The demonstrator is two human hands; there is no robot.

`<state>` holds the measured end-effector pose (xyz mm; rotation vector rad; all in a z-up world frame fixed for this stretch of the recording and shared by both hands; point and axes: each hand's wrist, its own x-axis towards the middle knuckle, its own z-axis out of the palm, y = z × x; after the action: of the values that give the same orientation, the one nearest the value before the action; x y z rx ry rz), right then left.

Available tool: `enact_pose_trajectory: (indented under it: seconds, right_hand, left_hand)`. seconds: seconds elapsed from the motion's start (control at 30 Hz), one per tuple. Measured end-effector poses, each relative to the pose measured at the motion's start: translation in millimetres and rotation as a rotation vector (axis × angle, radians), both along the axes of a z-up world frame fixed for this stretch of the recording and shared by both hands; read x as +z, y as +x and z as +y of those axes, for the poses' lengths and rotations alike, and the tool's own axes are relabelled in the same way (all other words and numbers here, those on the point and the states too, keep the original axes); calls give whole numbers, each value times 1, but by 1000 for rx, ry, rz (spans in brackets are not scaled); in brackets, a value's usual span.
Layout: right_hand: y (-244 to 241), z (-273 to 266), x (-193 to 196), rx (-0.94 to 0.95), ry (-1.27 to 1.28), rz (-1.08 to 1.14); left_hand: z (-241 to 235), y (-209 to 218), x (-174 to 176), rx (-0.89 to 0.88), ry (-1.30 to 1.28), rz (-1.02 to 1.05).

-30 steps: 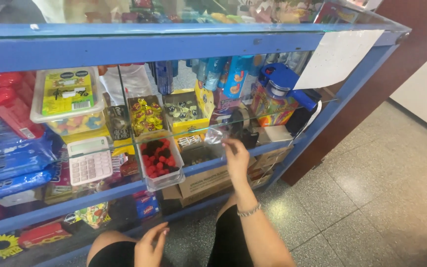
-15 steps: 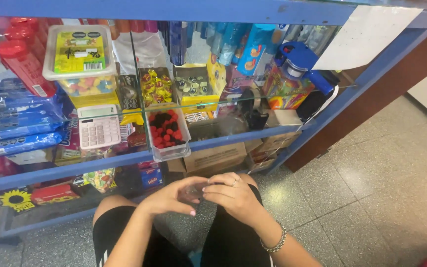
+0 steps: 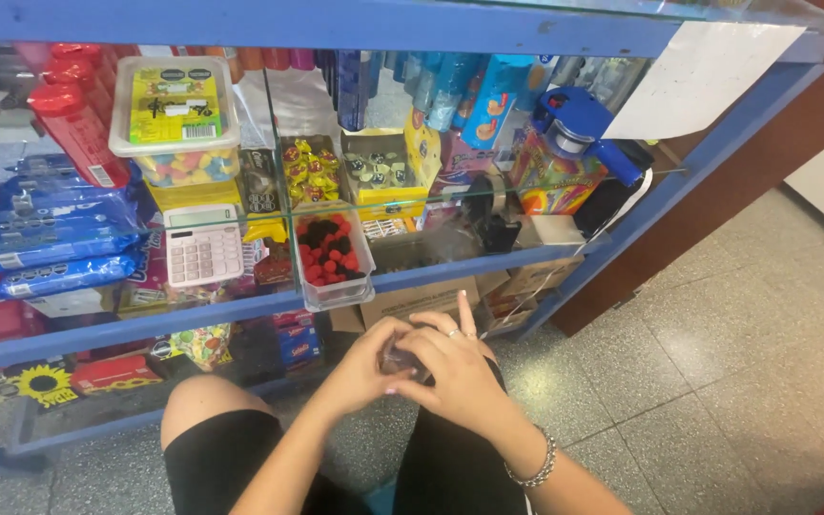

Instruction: The person takes a plastic container of red and black candies from a display shelf, opens it, and places several candies into small clear plastic bags. The person seals the bags and places them on the shelf.

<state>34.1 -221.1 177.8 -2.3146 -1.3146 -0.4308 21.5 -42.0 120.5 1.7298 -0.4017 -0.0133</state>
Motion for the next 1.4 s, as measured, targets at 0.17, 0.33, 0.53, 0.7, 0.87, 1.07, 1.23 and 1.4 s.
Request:
enact_pose_trajectory:
  seconds: [0.17,0.33,0.53,0.7,0.87,1.07,1.23,1.4]
  right_hand:
    - [16,33,-12,-49,245,-104]
    - [24,55,-22,-108,292,-141]
    - [32,74,-37,-175,296,-122]
    - [39,92,-40,-158,237,-186]
    - [38,98,-40,-162,265,-104]
    - [34,91,-38,-174,354,-83]
    - [65,82,-31,-130,416,-42]
    - [141,91,-32,-75,160,118]
  left_hand:
    - [-2,19,0,228,131,-143]
    - [7,39,-25,405,194,-148]
    - [24,55,-58,477,153,-95]
    - [31,48,-48,451,119,-12]
    - [33,45,-44,482,93,47]
    - [32,46,-51,444,56,88]
    - [32,49,-46,365,-63,173]
    - [27,56,-73,224,-259,137]
